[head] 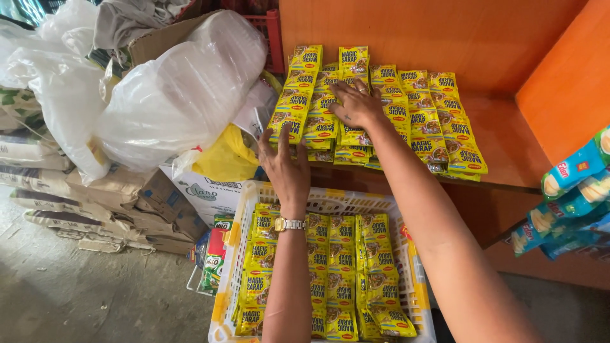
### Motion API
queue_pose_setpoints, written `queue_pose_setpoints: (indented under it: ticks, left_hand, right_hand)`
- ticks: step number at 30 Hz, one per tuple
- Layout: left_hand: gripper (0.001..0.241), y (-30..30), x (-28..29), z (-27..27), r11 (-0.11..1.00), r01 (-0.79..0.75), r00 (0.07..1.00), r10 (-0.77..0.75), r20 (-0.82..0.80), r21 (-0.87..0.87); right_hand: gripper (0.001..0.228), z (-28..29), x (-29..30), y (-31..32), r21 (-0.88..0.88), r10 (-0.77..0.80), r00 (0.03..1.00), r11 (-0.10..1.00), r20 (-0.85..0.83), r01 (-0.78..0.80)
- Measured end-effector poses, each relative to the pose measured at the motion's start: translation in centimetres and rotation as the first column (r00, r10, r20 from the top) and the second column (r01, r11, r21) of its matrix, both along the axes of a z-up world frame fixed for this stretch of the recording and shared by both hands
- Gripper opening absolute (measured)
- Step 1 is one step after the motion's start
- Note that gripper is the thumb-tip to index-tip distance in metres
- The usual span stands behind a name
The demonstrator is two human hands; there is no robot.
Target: Arranging and counting seasoning packets from a plastic basket onto a shelf.
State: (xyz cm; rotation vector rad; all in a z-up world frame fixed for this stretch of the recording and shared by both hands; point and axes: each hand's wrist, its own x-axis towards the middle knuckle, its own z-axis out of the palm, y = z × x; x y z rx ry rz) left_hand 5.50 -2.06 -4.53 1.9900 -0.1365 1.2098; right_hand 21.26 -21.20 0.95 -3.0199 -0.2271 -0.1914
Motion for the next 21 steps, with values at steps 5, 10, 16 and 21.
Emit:
queue_pose_setpoints:
  ticks: [5, 10, 16, 21]
  left_hand:
    - [0.047, 0.4, -0.3, 0.3, 1.0, 0.022, 1.0, -0.022, -0.017, -0.019]
    - [0.049, -0.2, -1.2, 1.0, 0.995, -0.078, 0.997, 0.077, 0.009, 0.065]
    - [0.045, -1.8, -4.3, 3.2, 0.993, -0.047, 0.999, 0.046, 0.013, 0.105]
    - [0.043, -2.5, -7.0, 4.1, 0.997, 0.033, 0.999, -0.035, 0.029, 0.065]
  right_hand:
    - [0.072, 0.1, 0.3, -1.0, 0.04, 0.037, 0.999, 0.998, 0.02, -0.038]
    - [0.08, 0.5, -2.5, -1.3, 0.065, 0.085, 0.993, 0.994, 0.086, -0.091]
    - [0.08, -3.6, -3.5, -1.3, 0.098, 0.141, 0.985, 0.984, 0.103, -0.151]
    - [0.071, -2.8, -6.0, 0.9, 0.172, -0.061, 0.991, 0.984, 0.12, 0.04]
